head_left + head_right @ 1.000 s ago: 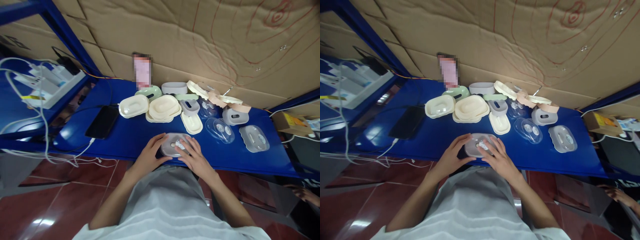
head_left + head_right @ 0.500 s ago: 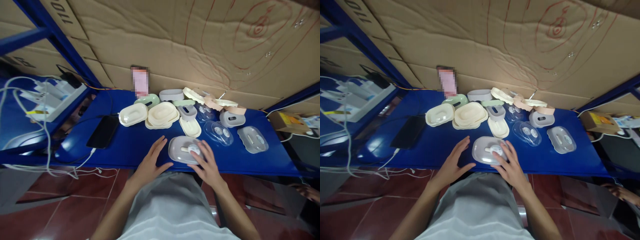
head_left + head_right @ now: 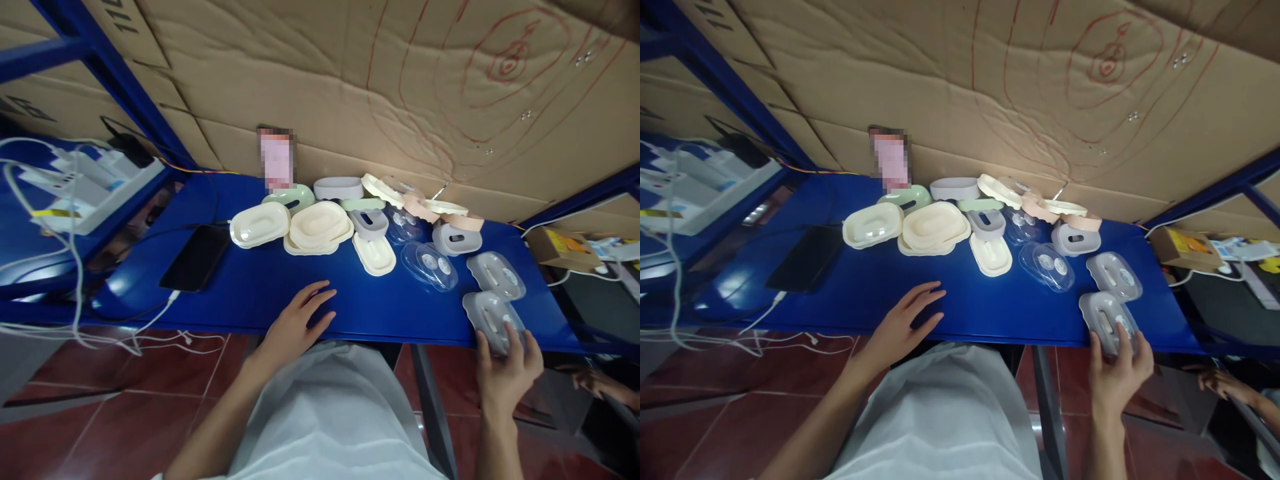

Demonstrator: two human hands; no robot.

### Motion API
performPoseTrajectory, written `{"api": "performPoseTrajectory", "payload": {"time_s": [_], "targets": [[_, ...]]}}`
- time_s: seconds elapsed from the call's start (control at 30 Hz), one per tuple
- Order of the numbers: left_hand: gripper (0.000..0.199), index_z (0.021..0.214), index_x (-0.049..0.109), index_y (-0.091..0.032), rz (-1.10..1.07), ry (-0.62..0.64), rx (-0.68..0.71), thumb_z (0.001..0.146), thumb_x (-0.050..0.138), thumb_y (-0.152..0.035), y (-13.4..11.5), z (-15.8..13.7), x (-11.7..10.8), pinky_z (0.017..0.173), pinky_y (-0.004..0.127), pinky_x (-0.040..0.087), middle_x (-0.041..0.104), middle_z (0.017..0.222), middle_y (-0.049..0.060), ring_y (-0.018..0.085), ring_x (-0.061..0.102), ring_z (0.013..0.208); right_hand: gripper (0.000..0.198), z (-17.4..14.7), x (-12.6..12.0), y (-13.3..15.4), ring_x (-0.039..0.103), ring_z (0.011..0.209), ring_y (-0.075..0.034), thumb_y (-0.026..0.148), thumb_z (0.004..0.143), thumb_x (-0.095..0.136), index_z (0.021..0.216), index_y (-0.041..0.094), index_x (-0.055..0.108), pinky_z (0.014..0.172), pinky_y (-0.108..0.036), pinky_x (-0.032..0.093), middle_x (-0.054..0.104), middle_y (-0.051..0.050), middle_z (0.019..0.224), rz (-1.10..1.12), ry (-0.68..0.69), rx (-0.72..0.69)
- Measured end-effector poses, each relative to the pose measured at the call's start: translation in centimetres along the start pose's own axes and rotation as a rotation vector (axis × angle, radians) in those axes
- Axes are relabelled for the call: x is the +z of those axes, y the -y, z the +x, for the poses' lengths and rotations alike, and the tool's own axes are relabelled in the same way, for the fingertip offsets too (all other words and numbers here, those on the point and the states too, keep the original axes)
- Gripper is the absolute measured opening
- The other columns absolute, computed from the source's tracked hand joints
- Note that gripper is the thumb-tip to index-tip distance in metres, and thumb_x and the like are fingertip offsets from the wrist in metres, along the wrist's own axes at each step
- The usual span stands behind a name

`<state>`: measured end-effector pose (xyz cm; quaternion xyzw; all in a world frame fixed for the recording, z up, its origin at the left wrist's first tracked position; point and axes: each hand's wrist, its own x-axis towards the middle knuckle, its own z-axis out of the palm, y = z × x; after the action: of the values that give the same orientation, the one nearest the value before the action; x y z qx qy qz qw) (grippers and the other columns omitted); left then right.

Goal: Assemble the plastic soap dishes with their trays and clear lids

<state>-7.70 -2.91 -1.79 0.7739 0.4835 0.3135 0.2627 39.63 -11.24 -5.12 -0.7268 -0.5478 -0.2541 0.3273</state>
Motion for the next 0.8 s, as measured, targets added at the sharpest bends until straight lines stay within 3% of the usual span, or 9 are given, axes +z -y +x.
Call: {"api": "performPoseTrajectory", "payload": {"time_s": [0.17, 0.33, 0.43, 0.57, 0.67, 0.8], "targets": [[0.036, 0.145, 0.064, -0.03, 0.056, -0.107, 0.06, 0.111, 0.057, -0.036, -0.1, 0.6, -0.4, 0.119, 0.047, 0.057, 0.062, 0.154, 0.01, 0.026, 0.065, 0.14, 0.066, 3.4, 1.9, 0.3, 0.055, 0.142, -0.049, 0.061, 0.101, 0.065, 0.147, 0.014, 0.068, 0.114, -0.071, 0.046, 0.058, -0.028, 0.151, 0.028, 0.095, -0.041], [0.039, 0.145, 0.064, -0.024, 0.301, -0.36, 0.065, 0.108, 0.06, -0.034, 0.7, 5.2, -2.6, 0.122, 0.056, 0.051, 0.067, 0.149, 0.014, 0.033, 0.063, 0.14, 0.06, 5.8, 3.6, 4.1, 0.047, 0.151, -0.049, 0.055, 0.107, 0.056, 0.153, 0.017, 0.062, 0.116, -0.076, 0.038, 0.058, -0.026, 0.156, -0.002, 0.085, -0.039], [0.044, 0.145, 0.062, -0.016, 0.432, -0.326, 0.034, 0.106, 0.062, -0.036, 1.5, 9.3, -4.0, 0.121, 0.061, 0.049, 0.061, 0.156, 0.02, 0.04, 0.056, 0.146, 0.052, 6.7, 4.7, 8.1, 0.051, 0.15, -0.042, 0.046, 0.11, 0.054, 0.152, 0.018, 0.062, 0.119, -0.067, 0.041, 0.063, -0.022, 0.153, 0.153, 0.168, -0.195], [0.019, 0.117, 0.071, -0.015, 0.447, -0.238, -0.026, 0.103, 0.062, -0.024, 1.7, 12.4, -4.9, 0.111, 0.056, 0.056, 0.074, 0.129, 0.017, 0.039, 0.064, 0.134, 0.046, 9.1, 5.9, 13.8, 0.053, 0.15, -0.036, 0.038, 0.112, 0.052, 0.154, 0.024, 0.059, 0.12, -0.06, 0.041, 0.064, -0.014, 0.156, 0.297, 0.368, -0.484], [0.015, 0.111, 0.069, -0.017, 0.392, -0.28, -0.005, 0.105, 0.058, -0.025, 1.1, 11.7, -5.1, 0.106, 0.052, 0.059, 0.075, 0.119, 0.014, 0.035, 0.069, 0.122, 0.043, 11.9, 7.5, 17.7, 0.053, 0.149, -0.033, 0.037, 0.113, 0.05, 0.152, 0.023, 0.062, 0.122, -0.055, 0.04, 0.064, -0.012, 0.157, 0.366, 0.442, -0.648], [0.019, 0.122, 0.068, -0.021, 0.333, -0.324, 0.11, 0.108, 0.058, -0.029, 0.0, 7.0, -4.6, 0.118, 0.052, 0.055, 0.072, 0.133, 0.013, 0.032, 0.066, 0.134, 0.047, 15.1, 11.1, 22.0, 0.053, 0.15, -0.034, 0.04, 0.114, 0.047, 0.153, 0.018, 0.062, 0.121, -0.054, 0.04, 0.064, -0.014, 0.157, 0.378, 0.521, -0.712]]}}
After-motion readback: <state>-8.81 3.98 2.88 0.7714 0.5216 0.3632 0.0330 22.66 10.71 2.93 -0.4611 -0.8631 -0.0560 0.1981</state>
